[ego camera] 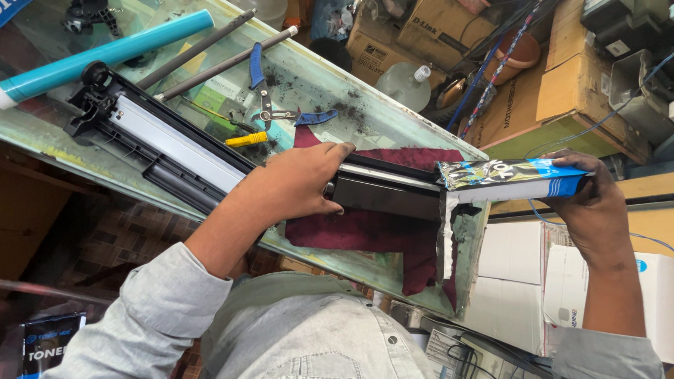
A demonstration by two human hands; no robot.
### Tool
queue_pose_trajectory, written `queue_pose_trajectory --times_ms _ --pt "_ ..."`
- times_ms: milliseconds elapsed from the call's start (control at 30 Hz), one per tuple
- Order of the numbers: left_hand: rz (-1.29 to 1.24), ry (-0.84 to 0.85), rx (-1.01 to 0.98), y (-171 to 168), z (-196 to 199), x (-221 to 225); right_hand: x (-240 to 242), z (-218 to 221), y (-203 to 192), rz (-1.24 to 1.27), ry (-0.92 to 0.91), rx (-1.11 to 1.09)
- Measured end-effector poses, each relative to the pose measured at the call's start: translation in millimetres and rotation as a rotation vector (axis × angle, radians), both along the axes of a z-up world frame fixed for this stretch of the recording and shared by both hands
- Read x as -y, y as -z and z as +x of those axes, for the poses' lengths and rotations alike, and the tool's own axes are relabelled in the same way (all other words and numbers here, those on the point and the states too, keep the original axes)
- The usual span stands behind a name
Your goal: The person uses pliers to remove a part from a printer toner cartridge, opens a packet of toner powder, and pours the powder into the cartridge reservoir.
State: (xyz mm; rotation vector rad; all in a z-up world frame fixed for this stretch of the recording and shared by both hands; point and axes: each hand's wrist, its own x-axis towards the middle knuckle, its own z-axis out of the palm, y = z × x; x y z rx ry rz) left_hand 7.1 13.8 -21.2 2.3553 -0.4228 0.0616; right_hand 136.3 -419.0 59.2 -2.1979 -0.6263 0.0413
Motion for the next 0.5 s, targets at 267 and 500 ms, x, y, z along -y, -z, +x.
queue_pose_trajectory --times_ms 267,500 --pt "0.035 -0.02 -0.07 -3.5 -0.1 -0.2 -5.0 0.4 -1.3 0.001 -0.016 0.002" --pt "0.017 -0.009 -0.044 0.1 0.6 -0.2 -8.0 0.8 -2.0 -0.012 -0.035 0.014"
